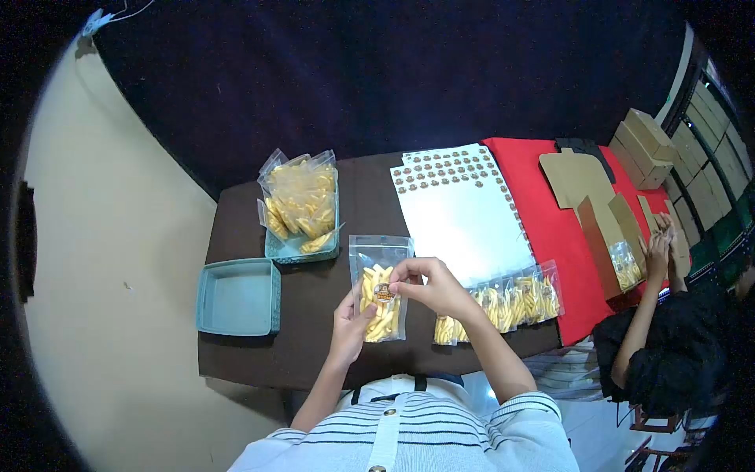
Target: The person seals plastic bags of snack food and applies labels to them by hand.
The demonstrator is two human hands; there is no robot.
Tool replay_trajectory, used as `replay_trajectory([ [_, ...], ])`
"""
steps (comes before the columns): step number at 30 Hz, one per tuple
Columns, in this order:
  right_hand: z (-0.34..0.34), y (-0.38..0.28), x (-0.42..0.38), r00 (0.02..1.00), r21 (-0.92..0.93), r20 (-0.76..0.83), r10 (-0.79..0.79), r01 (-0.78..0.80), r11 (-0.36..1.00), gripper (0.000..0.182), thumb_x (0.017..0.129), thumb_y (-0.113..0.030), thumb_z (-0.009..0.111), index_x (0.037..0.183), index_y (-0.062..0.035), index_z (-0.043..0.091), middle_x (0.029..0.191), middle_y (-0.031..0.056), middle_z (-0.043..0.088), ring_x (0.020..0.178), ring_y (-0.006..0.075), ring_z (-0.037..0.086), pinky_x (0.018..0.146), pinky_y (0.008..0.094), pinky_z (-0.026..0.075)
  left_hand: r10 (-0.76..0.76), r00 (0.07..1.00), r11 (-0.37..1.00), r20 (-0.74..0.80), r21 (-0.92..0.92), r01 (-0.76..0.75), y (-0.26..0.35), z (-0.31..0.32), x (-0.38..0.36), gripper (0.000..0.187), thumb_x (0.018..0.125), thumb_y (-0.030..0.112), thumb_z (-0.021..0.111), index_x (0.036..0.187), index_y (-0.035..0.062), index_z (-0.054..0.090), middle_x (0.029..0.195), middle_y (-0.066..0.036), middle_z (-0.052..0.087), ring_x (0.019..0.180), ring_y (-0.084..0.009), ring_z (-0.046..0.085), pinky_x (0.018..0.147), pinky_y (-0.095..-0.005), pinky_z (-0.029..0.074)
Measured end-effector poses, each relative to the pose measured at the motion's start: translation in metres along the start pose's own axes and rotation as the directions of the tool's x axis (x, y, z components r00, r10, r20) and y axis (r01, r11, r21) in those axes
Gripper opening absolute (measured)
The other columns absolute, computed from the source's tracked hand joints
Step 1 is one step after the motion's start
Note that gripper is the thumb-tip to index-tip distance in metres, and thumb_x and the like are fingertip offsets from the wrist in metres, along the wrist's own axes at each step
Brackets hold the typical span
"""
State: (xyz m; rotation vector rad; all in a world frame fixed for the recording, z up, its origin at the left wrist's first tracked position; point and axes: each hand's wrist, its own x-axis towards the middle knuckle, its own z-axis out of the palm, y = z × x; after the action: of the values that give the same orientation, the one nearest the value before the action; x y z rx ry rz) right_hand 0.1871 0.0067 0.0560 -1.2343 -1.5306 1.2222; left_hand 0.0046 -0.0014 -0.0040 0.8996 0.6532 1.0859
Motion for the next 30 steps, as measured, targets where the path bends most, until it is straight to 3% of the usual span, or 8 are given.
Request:
replay_trajectory([
  [10,0.006,0.001,0.0,0.995,-0.103,-0.08,-0.062,0.054,0.993,0.009,0.072,-0.011,0.067,0.077,-0.0026,0.065,0.062,0.0015,0.06,0.056,0.0048,0.05,0.051,0.0209,0.039,0.022,1.0,0.999,0.003,0.023,-0.022,0.001,0.003,0.002,0.051,0.08,0.0,0.06,0.126,-0.0034,0.039,0.114,-0.008,0.053,0.101,-0.0122,0.053,0.087,-0.0252,0.043],
  [12,0.006,-0.001,0.0,0.997,-0.161,-0.078,-0.019,0.006,0.987,0.011,0.072,-0.013,0.067,0.075,-0.0024,0.064,0.07,0.0012,0.062,0.065,0.0075,0.053,0.06,0.0226,0.039,0.028,1.0,0.999,-0.01,0.023,-0.028,-0.002,0.004,0.003,0.05,0.08,0.0,0.059,0.126,-0.0038,0.039,0.113,-0.009,0.053,0.1,-0.0121,0.053,0.087,-0.0252,0.043],
  [18,0.02,-0.011,-0.011,0.976,-0.478,-0.191,-0.108,0.003,0.878,0.016,0.072,-0.022,0.067,0.081,-0.0097,0.062,0.064,-0.0034,0.059,0.064,0.0127,0.046,0.079,0.0317,0.026,0.05,0.998,0.998,-0.024,0.046,-0.049,-0.003,0.007,0.004,0.048,0.082,0.001,0.057,0.126,-0.0047,0.038,0.116,-0.01,0.051,0.103,-0.0131,0.051,0.089,-0.0256,0.041],
  [20,0.026,-0.014,-0.013,0.939,-0.576,-0.285,-0.194,-0.006,0.817,0.026,0.072,-0.027,0.069,0.089,-0.0097,0.059,0.07,-0.0014,0.059,0.064,0.0132,0.046,0.079,0.0321,0.026,0.068,0.997,0.997,-0.026,0.032,-0.068,-0.002,0.008,0.003,0.048,0.082,0.002,0.057,0.125,-0.0044,0.038,0.116,-0.01,0.051,0.104,-0.0132,0.051,0.089,-0.0257,0.041],
  [21,0.027,-0.012,-0.014,0.887,-0.663,-0.31,-0.343,0.056,0.746,0.037,0.073,-0.027,0.068,0.099,-0.0071,0.051,0.079,0.0037,0.056,0.064,0.0173,0.05,0.075,0.0356,0.031,0.088,0.996,0.996,-0.03,0.018,-0.087,-0.002,0.009,0.003,0.047,0.082,0.002,0.057,0.125,-0.0041,0.038,0.116,-0.009,0.051,0.104,-0.0132,0.05,0.09,-0.0257,0.04],
  [24,0.028,0.005,-0.01,0.812,-0.448,-0.482,-0.329,0.094,0.889,0.044,0.073,-0.026,0.069,0.104,-0.0043,0.046,0.084,0.0066,0.048,0.064,0.015,0.047,0.063,0.0291,0.038,0.093,0.994,0.996,-0.053,0.022,-0.091,-0.005,0.006,0.002,0.046,0.083,0.003,0.056,0.124,-0.0035,0.038,0.116,-0.009,0.05,0.105,-0.0132,0.05,0.09,-0.0267,0.04],
  [26,0.035,0.022,-0.012,0.894,-0.05,-0.446,-0.054,0.035,0.998,0.05,0.073,-0.028,0.072,0.105,-0.0017,0.044,0.078,0.0041,0.045,0.062,0.0071,0.042,0.052,0.0218,0.036,0.099,0.995,0.995,-0.03,0.025,-0.098,-0.004,0.006,0.003,0.045,0.084,0.004,0.056,0.123,-0.0028,0.037,0.116,-0.009,0.049,0.106,-0.0134,0.049,0.091,-0.0271,0.038],
  [30,0.054,0.026,-0.02,0.931,-0.174,-0.364,-0.025,-0.042,0.984,0.042,0.074,-0.03,0.07,0.098,-0.0013,0.049,0.066,0.0055,0.049,0.056,0.0106,0.045,0.051,0.0249,0.037,0.122,0.991,0.981,-0.052,0.16,-0.112,-0.014,0.002,0.004,0.035,0.088,0.009,0.052,0.118,-0.0026,0.038,0.11,-0.008,0.049,0.101,-0.0129,0.048,0.09,-0.026,0.037],
])
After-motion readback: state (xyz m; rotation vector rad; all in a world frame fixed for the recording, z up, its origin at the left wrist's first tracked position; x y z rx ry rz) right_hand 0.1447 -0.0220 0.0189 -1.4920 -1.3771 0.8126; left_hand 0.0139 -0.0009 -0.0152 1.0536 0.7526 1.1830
